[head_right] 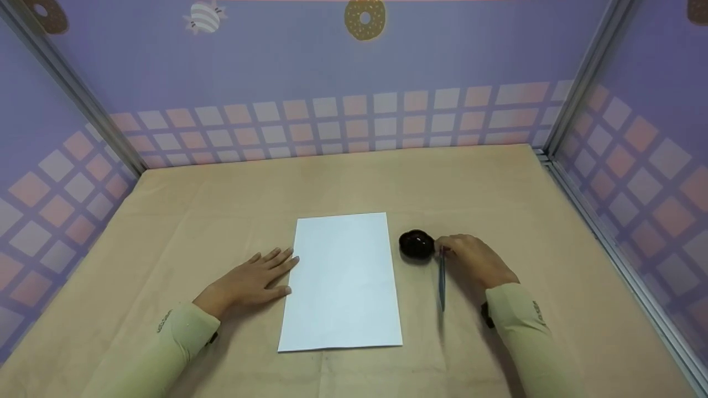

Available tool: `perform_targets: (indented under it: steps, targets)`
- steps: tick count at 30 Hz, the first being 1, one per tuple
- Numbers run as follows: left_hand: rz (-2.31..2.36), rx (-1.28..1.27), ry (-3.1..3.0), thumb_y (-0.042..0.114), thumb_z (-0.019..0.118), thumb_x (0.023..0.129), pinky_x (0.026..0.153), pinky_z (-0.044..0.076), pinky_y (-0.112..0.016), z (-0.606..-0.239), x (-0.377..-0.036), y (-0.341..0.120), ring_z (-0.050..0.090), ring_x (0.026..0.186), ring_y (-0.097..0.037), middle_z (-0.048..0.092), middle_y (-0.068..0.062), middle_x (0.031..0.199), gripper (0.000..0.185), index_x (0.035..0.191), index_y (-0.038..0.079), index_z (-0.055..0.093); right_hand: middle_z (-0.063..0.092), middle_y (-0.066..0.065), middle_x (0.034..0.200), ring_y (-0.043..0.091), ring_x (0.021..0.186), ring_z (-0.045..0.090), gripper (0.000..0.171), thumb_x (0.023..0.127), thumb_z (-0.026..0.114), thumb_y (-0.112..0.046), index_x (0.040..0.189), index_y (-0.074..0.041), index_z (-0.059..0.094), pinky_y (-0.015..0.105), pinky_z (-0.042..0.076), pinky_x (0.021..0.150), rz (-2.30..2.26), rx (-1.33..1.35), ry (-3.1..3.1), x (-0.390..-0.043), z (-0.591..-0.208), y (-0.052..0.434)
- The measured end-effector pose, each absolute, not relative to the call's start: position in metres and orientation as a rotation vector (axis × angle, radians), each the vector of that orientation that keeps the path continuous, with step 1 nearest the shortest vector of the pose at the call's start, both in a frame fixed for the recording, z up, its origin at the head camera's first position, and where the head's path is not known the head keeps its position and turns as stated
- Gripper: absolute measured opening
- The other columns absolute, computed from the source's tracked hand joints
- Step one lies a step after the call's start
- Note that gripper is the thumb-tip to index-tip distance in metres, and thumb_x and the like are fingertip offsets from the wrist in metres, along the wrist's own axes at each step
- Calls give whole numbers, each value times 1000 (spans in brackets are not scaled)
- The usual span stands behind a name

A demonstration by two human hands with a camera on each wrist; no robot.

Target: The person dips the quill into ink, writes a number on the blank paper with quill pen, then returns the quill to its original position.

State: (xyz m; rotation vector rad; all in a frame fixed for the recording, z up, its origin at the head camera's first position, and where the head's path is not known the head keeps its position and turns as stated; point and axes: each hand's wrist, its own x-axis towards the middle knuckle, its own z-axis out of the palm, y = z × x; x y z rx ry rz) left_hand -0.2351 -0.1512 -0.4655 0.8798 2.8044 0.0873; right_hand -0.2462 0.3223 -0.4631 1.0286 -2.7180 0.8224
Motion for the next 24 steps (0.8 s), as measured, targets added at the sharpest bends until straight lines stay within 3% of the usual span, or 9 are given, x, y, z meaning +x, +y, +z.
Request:
perform_targets:
  steps: [5,13,20,24]
  targets:
    - [94,883,2800,58,36,98,119,16,-53,-466,-236,-151,16,149,-29,17,-2,162,68,154,22,23,68,7,109,21,95,62,36,85,57,17,115,-3,63,13,46,80,920,1055,-2689,-245,-463,324]
    - [118,863,2781,58,37,97,119,15,-54,-465,-238,-150,15,149,-29,16,-2,162,69,155,22,22,70,5,111,23,98,65,45,82,59,20,118,-6,63,33,53,78,795,988,-2697,-242,-460,324]
    - [102,841,2781,60,36,97,120,14,-53,-465,-236,-150,14,150,-27,14,-1,162,70,155,24,20,68,11,111,18,100,61,42,83,57,20,119,-2,62,10,42,85,984,1013,-2628,-241,-461,327]
    - [102,848,2788,60,36,97,120,14,-53,-467,-236,-150,14,150,-27,15,-1,162,69,155,24,21,68,14,108,15,98,61,43,81,58,21,118,0,62,6,39,87,1038,1036,-2562,-240,-462,328]
